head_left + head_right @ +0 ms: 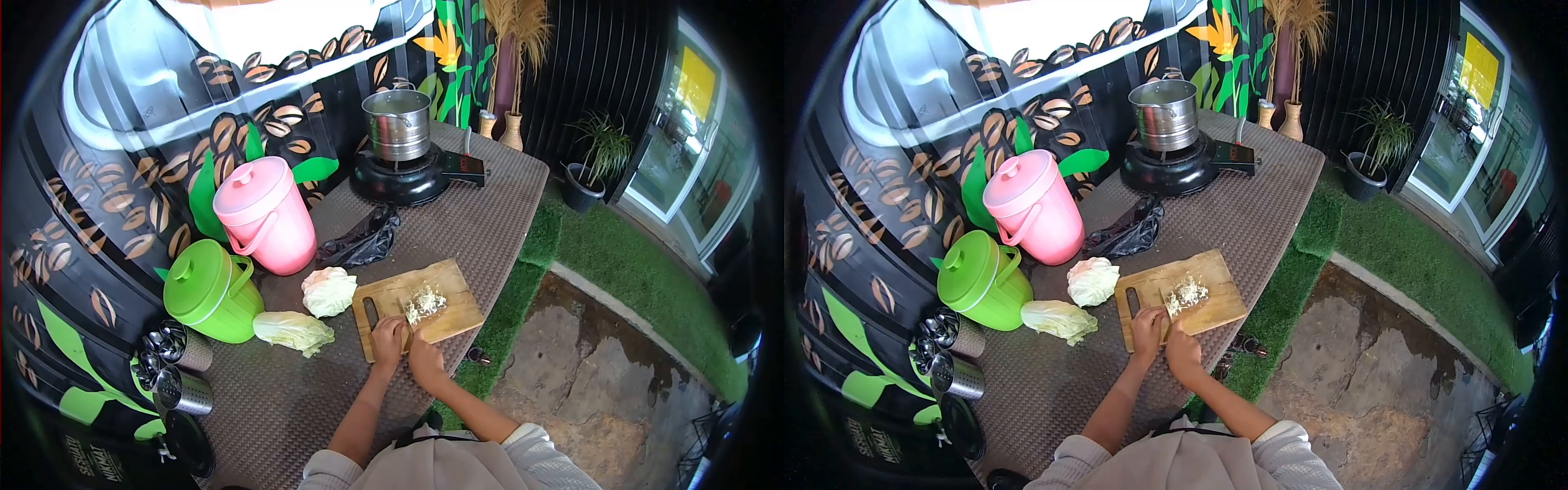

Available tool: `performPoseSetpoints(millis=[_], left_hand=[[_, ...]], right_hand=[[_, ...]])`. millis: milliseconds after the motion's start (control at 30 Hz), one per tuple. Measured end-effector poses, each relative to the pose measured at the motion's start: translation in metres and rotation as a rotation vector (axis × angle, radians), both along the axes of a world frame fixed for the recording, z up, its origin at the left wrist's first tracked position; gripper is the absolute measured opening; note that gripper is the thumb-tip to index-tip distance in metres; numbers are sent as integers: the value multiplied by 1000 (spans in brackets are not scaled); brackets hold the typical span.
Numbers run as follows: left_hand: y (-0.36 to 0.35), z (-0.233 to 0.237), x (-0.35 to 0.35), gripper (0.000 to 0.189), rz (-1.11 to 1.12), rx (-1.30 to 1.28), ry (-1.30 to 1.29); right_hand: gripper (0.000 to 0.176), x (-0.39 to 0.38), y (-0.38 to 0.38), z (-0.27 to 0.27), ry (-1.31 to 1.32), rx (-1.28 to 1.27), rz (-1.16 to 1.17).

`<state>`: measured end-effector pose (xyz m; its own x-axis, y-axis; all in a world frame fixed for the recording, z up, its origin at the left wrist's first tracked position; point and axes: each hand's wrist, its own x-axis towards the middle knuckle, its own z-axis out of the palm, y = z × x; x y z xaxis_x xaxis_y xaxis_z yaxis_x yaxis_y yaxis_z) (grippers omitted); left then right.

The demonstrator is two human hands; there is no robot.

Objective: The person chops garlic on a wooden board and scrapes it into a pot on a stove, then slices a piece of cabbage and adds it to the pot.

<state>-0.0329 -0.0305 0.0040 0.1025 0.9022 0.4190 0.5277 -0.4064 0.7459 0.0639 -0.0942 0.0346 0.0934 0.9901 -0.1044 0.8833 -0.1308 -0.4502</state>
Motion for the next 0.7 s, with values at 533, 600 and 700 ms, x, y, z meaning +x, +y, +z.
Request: performPoseSetpoints(millis=[533, 600, 700], left_hand=[[-1, 3, 0, 13, 11, 7, -9], [-2, 1, -2, 13, 6, 5, -7], [-3, 2, -1, 13, 22, -91, -66]], right_hand=[[24, -3, 16, -19, 4, 59, -5], [24, 4, 25, -10, 25, 42, 8], [23, 13, 22, 15, 42, 13, 46]])
